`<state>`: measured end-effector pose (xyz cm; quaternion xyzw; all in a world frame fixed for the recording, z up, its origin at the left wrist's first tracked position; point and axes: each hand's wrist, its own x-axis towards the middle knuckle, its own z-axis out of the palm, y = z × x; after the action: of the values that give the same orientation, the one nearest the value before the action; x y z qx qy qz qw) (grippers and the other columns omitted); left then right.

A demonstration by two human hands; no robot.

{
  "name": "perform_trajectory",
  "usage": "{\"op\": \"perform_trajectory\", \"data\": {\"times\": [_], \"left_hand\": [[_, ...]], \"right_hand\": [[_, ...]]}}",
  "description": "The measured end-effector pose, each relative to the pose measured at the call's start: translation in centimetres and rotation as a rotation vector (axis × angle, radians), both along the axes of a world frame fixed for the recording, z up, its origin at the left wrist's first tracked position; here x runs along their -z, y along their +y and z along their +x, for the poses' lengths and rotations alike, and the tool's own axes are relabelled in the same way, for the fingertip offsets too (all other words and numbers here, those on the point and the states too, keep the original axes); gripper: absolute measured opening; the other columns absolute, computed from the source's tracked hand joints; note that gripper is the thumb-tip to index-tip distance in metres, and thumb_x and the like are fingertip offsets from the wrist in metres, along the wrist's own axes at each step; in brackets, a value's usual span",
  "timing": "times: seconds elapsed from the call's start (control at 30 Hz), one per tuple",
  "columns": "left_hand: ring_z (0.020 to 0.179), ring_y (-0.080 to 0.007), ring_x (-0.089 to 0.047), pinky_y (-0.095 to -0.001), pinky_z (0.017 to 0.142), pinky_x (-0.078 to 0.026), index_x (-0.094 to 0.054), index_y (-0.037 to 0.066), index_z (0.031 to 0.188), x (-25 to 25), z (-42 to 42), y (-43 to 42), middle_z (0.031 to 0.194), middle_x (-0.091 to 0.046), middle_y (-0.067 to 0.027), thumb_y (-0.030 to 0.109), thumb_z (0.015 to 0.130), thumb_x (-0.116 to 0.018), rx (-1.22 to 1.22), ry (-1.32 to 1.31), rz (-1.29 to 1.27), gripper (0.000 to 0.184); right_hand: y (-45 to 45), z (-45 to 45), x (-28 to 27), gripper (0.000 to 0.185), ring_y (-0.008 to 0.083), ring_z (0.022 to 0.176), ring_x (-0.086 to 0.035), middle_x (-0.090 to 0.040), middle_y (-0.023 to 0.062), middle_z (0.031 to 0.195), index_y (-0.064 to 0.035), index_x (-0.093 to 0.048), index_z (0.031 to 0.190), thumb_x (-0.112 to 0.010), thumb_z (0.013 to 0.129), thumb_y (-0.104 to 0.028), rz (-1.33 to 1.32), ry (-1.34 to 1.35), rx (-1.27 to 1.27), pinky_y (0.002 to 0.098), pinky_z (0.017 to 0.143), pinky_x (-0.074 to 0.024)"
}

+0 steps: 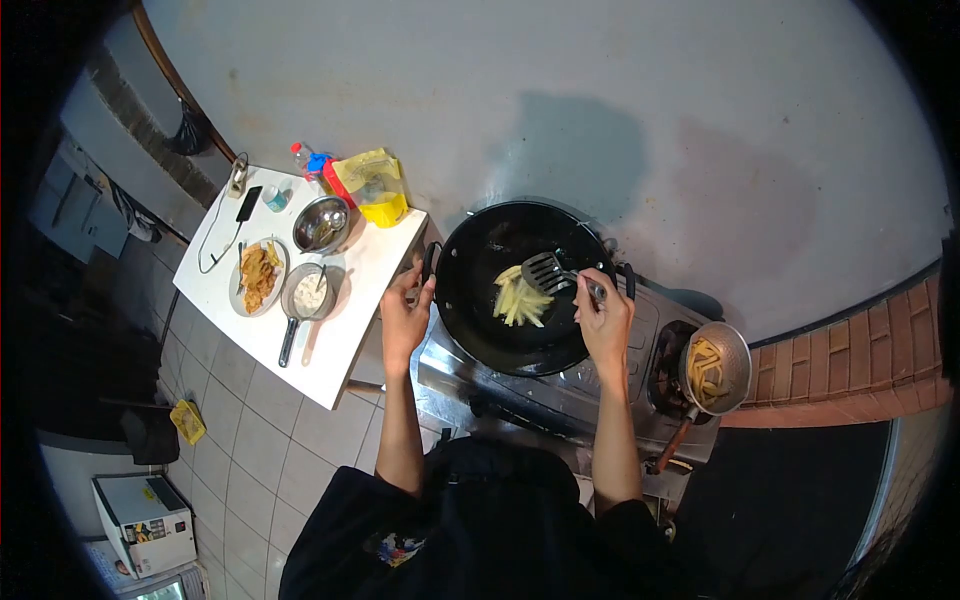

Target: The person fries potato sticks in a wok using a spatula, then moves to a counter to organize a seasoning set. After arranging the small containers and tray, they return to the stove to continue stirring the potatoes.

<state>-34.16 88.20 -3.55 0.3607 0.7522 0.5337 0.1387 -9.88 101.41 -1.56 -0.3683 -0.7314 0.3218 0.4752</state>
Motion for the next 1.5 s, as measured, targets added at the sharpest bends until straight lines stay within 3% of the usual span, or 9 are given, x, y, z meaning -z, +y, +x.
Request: {"op": "perform_trajectory", "data": {"times": [0.23,0.53,0.73,0.83,1.13,1.27,1.5], "left_hand": [[0.097,-0.0238,-0.067,-0.0333,0.086,-0.049,-0.062,-0.005,0.119,-0.1,-0.1,-0.1,0.108,-0.068,-0.0207,0.015,0.089,-0.066,0.011,0.038,-0.026,0.036],[0.092,-0.0206,-0.067,-0.0328,0.074,-0.051,-0.061,0.001,0.123,-0.4,-0.4,-0.3,0.108,-0.068,-0.0197,0.018,0.090,-0.066,0.041,0.028,-0.052,0.038],[0.082,-0.0181,-0.067,-0.0314,0.069,-0.051,-0.062,0.001,0.122,-0.2,-1.3,-0.3,0.100,-0.070,-0.0184,0.019,0.090,-0.066,0.076,0.120,-0.063,0.037],[0.074,-0.0159,-0.066,-0.0324,0.065,-0.051,-0.065,0.001,0.118,0.3,-1.6,0.1,0.093,-0.072,-0.0179,0.017,0.089,-0.066,0.069,0.096,-0.004,0.033],[0.093,-0.0203,-0.067,-0.0332,0.074,-0.051,-0.060,-0.001,0.124,0.3,-1.3,-0.4,0.108,-0.068,-0.0206,0.019,0.089,-0.066,0.081,0.047,-0.048,0.041],[0.094,-0.0219,-0.067,-0.0343,0.077,-0.051,-0.059,-0.002,0.125,-0.6,-0.8,-0.6,0.109,-0.068,-0.0204,0.020,0.089,-0.067,0.094,0.016,-0.073,0.043],[0.096,-0.0257,-0.068,-0.0355,0.075,-0.052,-0.061,-0.003,0.121,-0.1,-1.7,-0.8,0.114,-0.066,-0.0208,0.020,0.088,-0.068,0.122,0.094,-0.084,0.041]], "right_hand": [[-0.6,0.7,-1.6,0.012,0.0097,0.050,-0.056,-0.061,0.0109,0.064,0.0025,-0.064,0.098,-0.065,0.088,-0.003,0.003,0.025,0.060,0.0258,0.047,-0.0415],[-1.1,0.5,-0.8,0.010,0.0086,0.049,-0.055,-0.060,0.0092,0.062,0.0026,-0.064,0.096,-0.066,0.087,-0.001,0.014,0.081,0.034,0.0238,0.047,-0.0401],[-3.3,2.9,-3.8,0.009,0.0093,0.046,-0.055,-0.060,0.0068,0.060,0.0017,-0.064,0.095,-0.065,0.086,0.000,-0.065,0.097,0.046,0.0247,0.044,-0.0414],[-4.2,3.5,-3.7,0.011,0.0100,0.050,-0.059,-0.062,0.0098,0.063,0.0024,-0.064,0.096,-0.065,0.086,0.000,-0.018,-0.010,0.006,0.0252,0.047,-0.0453],[-3.8,3.0,-1.5,0.010,0.0109,0.052,-0.062,-0.064,0.0104,0.066,0.0024,-0.064,0.097,-0.064,0.087,0.000,-0.052,0.006,0.052,0.0249,0.047,-0.0458],[-3.7,3.7,-1.7,0.010,0.0100,0.053,-0.062,-0.064,0.0085,0.064,0.0011,-0.064,0.097,-0.063,0.088,0.000,-0.067,0.082,0.102,0.0243,0.048,-0.0465],[-3.9,5.1,-3.3,0.009,0.0128,0.061,-0.064,-0.065,0.0123,0.071,0.0031,-0.063,0.094,-0.066,0.085,0.002,0.037,-0.028,0.119,0.0256,0.055,-0.0472]]}}
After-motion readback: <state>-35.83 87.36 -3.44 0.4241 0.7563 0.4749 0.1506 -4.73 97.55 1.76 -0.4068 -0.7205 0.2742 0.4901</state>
